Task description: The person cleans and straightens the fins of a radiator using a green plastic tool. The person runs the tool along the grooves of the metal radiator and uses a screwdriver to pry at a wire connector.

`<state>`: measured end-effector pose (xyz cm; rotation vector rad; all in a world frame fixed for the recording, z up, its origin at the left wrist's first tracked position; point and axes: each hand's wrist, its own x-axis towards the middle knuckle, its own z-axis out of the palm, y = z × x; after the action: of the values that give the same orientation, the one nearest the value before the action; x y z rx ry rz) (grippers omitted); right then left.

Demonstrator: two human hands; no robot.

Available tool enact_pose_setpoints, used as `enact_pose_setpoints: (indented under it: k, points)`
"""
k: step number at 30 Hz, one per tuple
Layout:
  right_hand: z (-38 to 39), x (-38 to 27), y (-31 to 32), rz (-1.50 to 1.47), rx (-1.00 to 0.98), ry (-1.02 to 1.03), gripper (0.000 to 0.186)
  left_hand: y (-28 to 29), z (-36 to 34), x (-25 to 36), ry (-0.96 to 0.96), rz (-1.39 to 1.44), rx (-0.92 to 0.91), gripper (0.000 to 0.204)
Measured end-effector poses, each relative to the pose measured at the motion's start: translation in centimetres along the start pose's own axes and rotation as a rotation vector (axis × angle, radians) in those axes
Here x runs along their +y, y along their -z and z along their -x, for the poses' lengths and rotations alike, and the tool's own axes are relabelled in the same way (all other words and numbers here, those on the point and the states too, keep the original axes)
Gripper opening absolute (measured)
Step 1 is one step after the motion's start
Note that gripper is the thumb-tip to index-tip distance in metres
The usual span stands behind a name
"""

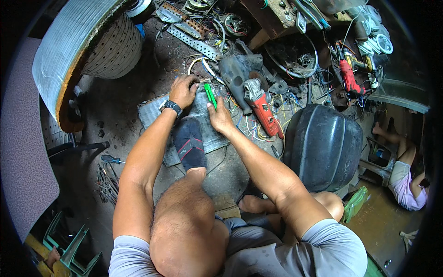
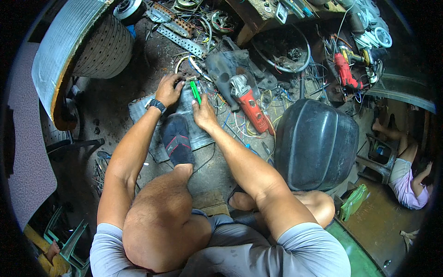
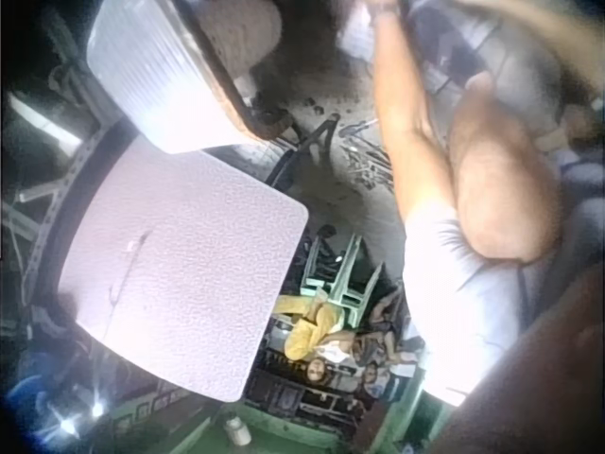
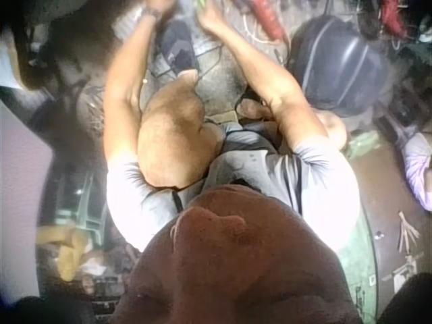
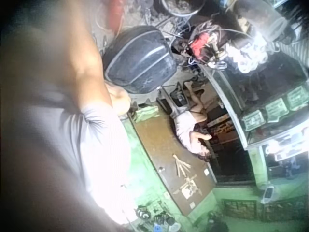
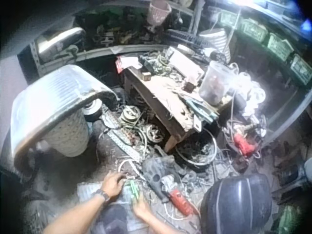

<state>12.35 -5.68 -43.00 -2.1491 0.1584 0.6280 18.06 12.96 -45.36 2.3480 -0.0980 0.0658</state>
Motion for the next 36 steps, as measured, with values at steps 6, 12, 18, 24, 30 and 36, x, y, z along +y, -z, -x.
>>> enact_pose_setpoints:
  k: [6, 12, 18, 24, 30, 36]
  points:
    - [0.2, -0.1, -0.4, 0.028, 0.055, 0.118, 0.043, -0.2, -0.2, -1.6, -0.072, -0.095, -0.046, 0.027]
    - [0.4, -0.7, 0.3, 0.077, -0.020, -0.005, 0.043, 0.1, -1.0, 0.3, 0.081, -0.248, -0.269, 0.037]
    - [0.1, -0.7, -0.1, 0.066, -0.007, 0.164, 0.035, -0.9, 3.2, 2.8, 0.139, -0.077, 0.085, 0.030]
    - [-0.8, 0.3, -0.3, 0.082, -0.022, 0.196, 0.028, -2.4, 5.1, 6.0, 0.307, 0.147, -0.015, 0.034]
    - [-0.6, 0.0, -1.1, 0.092, -0.009, 0.249, 0.031, -2.3, 4.3, 5.3, 0.567, 0.368, -0.002, 0.042]
    - [-0.9, 0.6, -1.4, 0.105, -0.013, 0.250, 0.033, -3.0, 4.0, 5.1, 0.629, 0.435, -0.003, 0.047]
